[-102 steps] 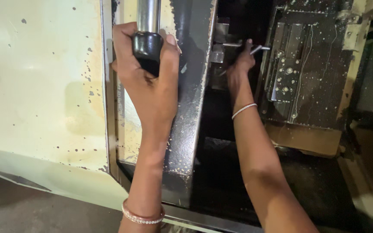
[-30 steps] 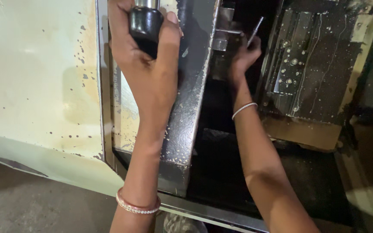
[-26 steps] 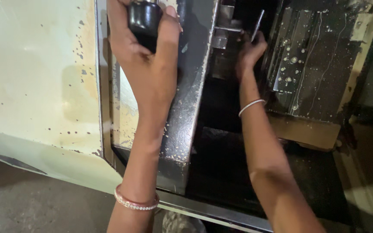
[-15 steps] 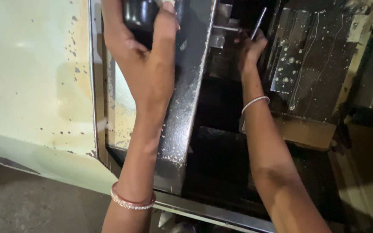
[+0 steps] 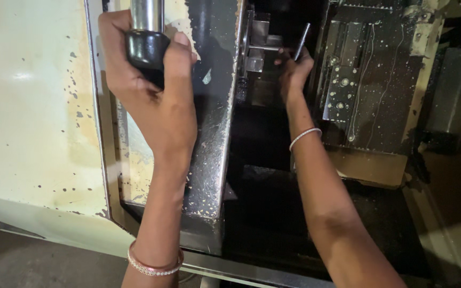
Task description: The person opens a machine door, inserts a metal rod into a slot inside the machine, and closes the door. This sequence is repeated multiple times with different rods from a nearby tray.
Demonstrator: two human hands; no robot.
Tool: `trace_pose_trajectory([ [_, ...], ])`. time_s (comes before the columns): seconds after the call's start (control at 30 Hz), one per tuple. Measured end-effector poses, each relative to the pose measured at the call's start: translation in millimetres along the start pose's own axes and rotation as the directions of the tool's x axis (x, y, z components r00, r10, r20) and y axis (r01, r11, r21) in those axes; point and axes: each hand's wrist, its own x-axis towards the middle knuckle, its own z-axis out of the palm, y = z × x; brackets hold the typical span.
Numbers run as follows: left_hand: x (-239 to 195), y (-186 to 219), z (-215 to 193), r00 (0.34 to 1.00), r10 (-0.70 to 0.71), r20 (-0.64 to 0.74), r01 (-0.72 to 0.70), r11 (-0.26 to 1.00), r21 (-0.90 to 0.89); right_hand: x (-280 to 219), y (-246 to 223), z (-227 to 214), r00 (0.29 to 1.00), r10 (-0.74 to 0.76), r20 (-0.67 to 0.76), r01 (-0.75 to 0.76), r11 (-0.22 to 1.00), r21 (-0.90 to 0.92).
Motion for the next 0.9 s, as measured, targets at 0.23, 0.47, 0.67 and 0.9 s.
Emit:
trace_pose_trajectory([
  [0.23,2,2,2,1.0,-0.001,-0.013,0.001,1.0,0.007,-6,0,-9,0.997,0.061,0.049,-0.059,0.998,-0.028],
  [0.47,-7,9,1,0.997,-0.076,-0.019,0.077,0.997,0.023,10,20,-6,0.999,-0.051,0.002,0.051,0.998,-0.021],
  [0.67,-5,14,5,0.992,-0.119,-0.044,0.122,0.991,0.062,22,45,-31,0.997,0.045,0.068,-0.054,0.987,0.149],
  [0.9,-6,14,3,0.997,-0.05,-0.058,0.062,0.969,0.238,-83,-5,-23,0.996,-0.046,-0.081,0.027,0.974,-0.225],
])
